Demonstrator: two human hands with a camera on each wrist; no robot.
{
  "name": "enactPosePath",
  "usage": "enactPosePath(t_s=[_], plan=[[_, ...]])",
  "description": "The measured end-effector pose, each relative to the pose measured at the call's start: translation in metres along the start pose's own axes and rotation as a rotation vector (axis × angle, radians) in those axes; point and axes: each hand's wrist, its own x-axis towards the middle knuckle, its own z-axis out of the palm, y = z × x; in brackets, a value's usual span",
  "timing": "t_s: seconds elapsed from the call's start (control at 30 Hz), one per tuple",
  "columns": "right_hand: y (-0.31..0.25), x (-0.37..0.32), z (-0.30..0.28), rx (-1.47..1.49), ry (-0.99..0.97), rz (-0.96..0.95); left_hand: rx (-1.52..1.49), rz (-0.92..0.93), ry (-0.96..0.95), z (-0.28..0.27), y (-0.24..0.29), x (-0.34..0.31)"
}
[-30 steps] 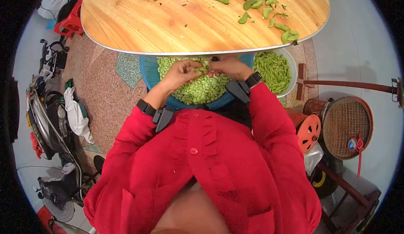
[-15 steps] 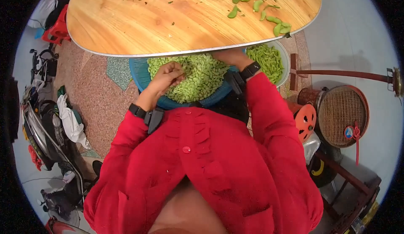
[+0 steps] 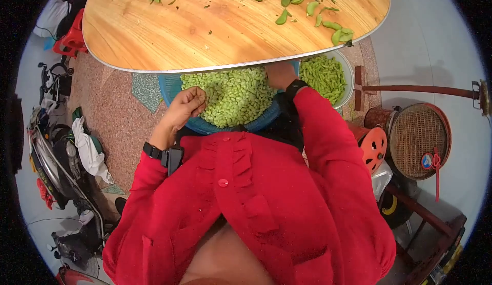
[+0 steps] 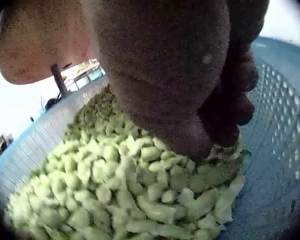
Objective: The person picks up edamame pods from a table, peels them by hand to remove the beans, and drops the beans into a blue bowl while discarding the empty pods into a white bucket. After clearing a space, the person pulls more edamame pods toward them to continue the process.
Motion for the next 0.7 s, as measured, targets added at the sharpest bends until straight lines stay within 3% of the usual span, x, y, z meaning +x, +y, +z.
enactPosePath(t_s=[0.07,0.17,0.27,0.37,0.43,0.53,0.6,0.67,0.7], plan=[[0.004,-0.003,-0.027,0.202,-0.118,0.012,0.026,0.004,-0.005,0.006,0.007,-0.003],[0.010,-0.005,-0.009,0.218,-0.140,-0.046,0.118,0.009,-0.095,0.015,0.014,-0.007],[-0.004,-0.001,0.012,0.018,-0.228,0.086,0.158,0.047,-0.232,0.031,0.030,-0.013],[-0.009,0.002,0.033,0.033,-0.182,0.113,0.180,0.079,-0.306,0.047,0.063,-0.025],[-0.005,0.007,0.052,-0.058,0.068,-0.008,0.166,0.179,-0.369,0.057,0.088,-0.032],[0.000,0.003,0.035,0.027,0.087,-0.038,0.175,0.310,-0.311,0.072,0.120,-0.025],[0.000,-0.003,0.016,0.033,0.010,-0.002,0.254,0.336,-0.227,0.081,0.142,-0.010],[-0.003,-0.005,0.009,0.078,-0.203,0.043,0.195,0.364,-0.143,0.090,0.159,0.012],[-0.005,-0.004,0.009,0.075,-0.185,0.054,0.210,0.375,-0.153,0.099,0.166,0.025]])
